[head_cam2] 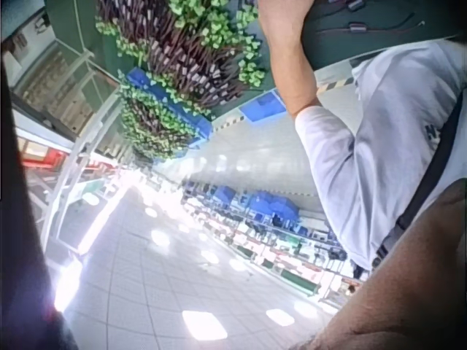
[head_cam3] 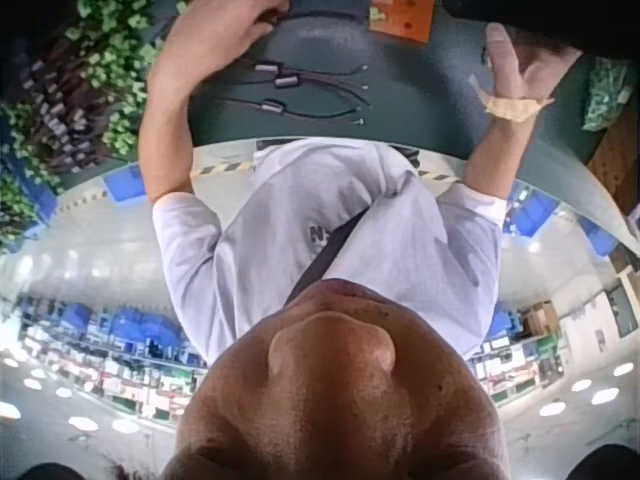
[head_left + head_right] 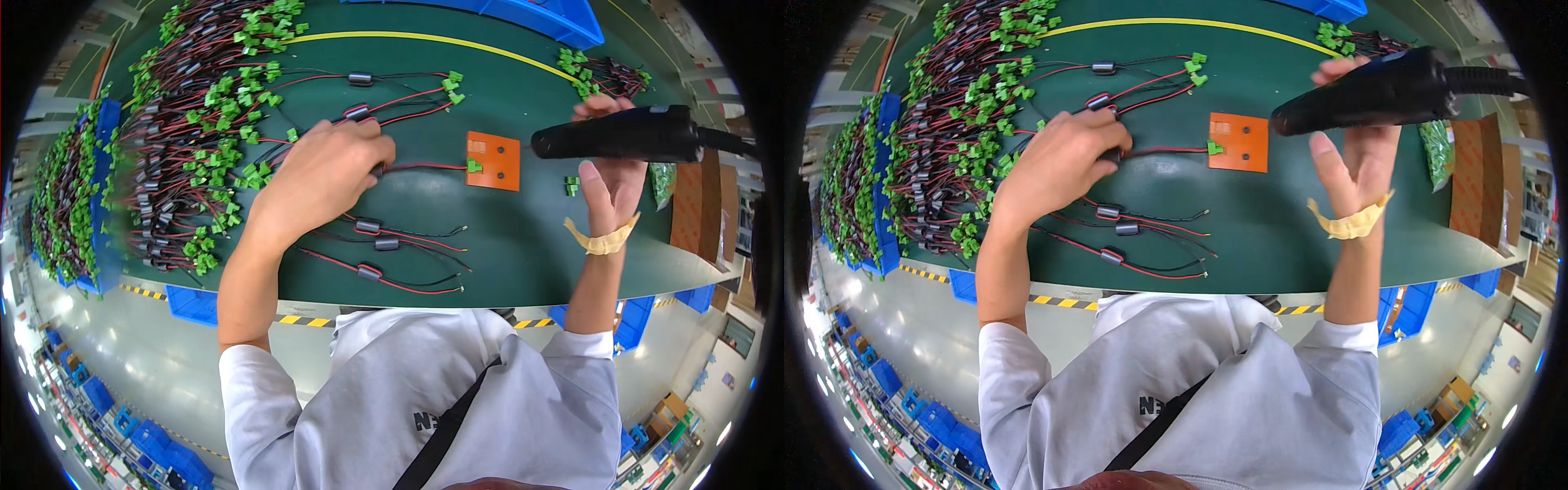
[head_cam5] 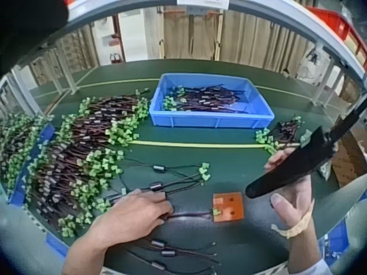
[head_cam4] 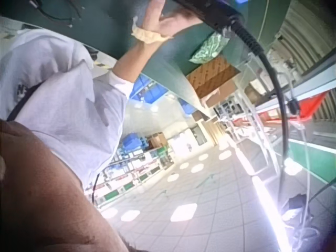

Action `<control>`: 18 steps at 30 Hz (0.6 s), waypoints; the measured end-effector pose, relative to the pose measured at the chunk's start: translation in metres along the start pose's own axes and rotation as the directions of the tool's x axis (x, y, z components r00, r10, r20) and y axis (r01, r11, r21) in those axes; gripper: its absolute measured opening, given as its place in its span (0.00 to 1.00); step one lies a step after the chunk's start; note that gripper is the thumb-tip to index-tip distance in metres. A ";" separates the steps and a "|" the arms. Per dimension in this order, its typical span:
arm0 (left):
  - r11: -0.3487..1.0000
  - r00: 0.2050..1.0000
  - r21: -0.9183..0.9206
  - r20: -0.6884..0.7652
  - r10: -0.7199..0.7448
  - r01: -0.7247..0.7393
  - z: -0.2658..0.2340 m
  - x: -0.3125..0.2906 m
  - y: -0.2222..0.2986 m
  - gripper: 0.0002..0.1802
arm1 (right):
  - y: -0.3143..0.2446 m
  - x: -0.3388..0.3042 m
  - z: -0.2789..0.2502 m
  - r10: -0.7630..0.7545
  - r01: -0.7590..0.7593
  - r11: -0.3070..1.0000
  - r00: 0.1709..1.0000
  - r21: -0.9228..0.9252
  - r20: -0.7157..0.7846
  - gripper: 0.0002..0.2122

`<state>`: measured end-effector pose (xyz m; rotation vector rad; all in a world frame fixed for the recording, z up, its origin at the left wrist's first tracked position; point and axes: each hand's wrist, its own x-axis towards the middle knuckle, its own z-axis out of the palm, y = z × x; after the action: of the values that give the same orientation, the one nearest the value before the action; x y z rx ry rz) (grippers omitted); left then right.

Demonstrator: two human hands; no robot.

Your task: The person assembles small wire harnesses by attaching green connectors using an electric screwdriver.

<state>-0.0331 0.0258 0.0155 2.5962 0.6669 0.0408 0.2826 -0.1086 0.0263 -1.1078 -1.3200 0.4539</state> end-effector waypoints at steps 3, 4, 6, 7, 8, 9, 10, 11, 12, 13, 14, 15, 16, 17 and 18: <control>0.976 0.935 0.199 -0.353 -0.013 0.088 -0.001 0.000 0.005 0.19 | 0.009 -0.020 -0.050 0.188 -0.140 0.771 0.982 -0.621 0.013 0.22; 0.983 0.934 0.179 -0.356 0.023 0.044 -0.005 -0.004 0.007 0.18 | 0.001 -0.016 -0.055 0.305 -0.149 0.549 0.952 -0.822 0.031 0.12; 0.994 0.977 0.086 -0.193 0.087 -0.072 -0.011 -0.015 0.013 0.18 | -0.003 -0.022 -0.045 0.425 -0.197 0.401 0.905 -0.895 -0.008 0.10; 0.984 0.984 -0.025 -0.037 0.174 -0.175 -0.012 -0.020 0.017 0.19 | -0.007 -0.022 -0.040 0.528 -0.221 0.234 0.847 -0.947 -0.067 0.09; 0.985 0.984 -0.035 0.048 0.171 -0.170 -0.007 -0.024 0.024 0.16 | 0.005 -0.028 -0.046 0.524 -0.131 0.112 0.850 -0.985 -0.054 0.11; 0.983 0.983 -0.034 0.048 0.180 -0.178 -0.004 -0.027 0.028 0.16 | 0.013 -0.032 -0.051 0.522 -0.136 0.106 0.851 -0.985 -0.062 0.11; 0.987 0.984 0.023 0.087 0.155 -0.158 -0.001 -0.028 0.032 0.14 | 0.019 -0.035 -0.054 0.526 -0.130 0.122 0.849 -0.984 -0.047 0.10; 0.987 0.984 0.082 0.126 0.128 -0.139 0.000 -0.028 0.035 0.12 | 0.023 -0.036 -0.057 0.531 -0.124 0.138 0.847 -0.983 -0.033 0.10; 0.987 0.992 0.108 0.051 0.113 -0.118 -0.002 -0.028 0.035 0.09 | 0.025 -0.037 -0.061 0.546 -0.148 0.141 0.836 -0.979 -0.047 0.10; 0.986 0.992 0.110 0.051 0.117 -0.122 -0.002 -0.028 0.033 0.09 | 0.027 -0.038 -0.062 0.544 -0.152 0.140 0.837 -0.979 -0.052 0.10; 0.986 0.995 0.134 0.015 0.097 -0.098 -0.002 -0.027 0.032 0.09 | 0.029 -0.039 -0.064 0.508 -0.115 0.171 0.862 -0.979 -0.013 0.09; 0.985 0.997 0.157 -0.022 0.077 -0.073 -0.002 -0.026 0.031 0.10 | 0.033 -0.041 -0.067 0.468 -0.077 0.201 0.883 -0.977 0.026 0.07; 0.984 0.996 0.159 -0.024 0.089 -0.084 0.001 -0.021 0.033 0.10 | 0.048 -0.048 -0.084 0.464 -0.083 0.193 0.886 -0.978 0.016 0.07; 0.986 0.989 0.134 -0.094 0.110 -0.097 0.006 -0.013 0.038 0.10 | 0.070 -0.060 -0.112 0.422 -0.170 0.369 0.907 -0.914 0.002 0.07; 0.988 0.979 0.110 -0.163 0.121 -0.104 0.012 -0.007 0.042 0.10 | 0.084 -0.063 -0.128 0.381 -0.236 0.540 0.924 -0.808 -0.016 0.08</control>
<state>-0.0185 -0.0154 0.0233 2.7479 0.5926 0.2726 0.4099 -0.1699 -0.0608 -2.1448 -1.5156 0.1804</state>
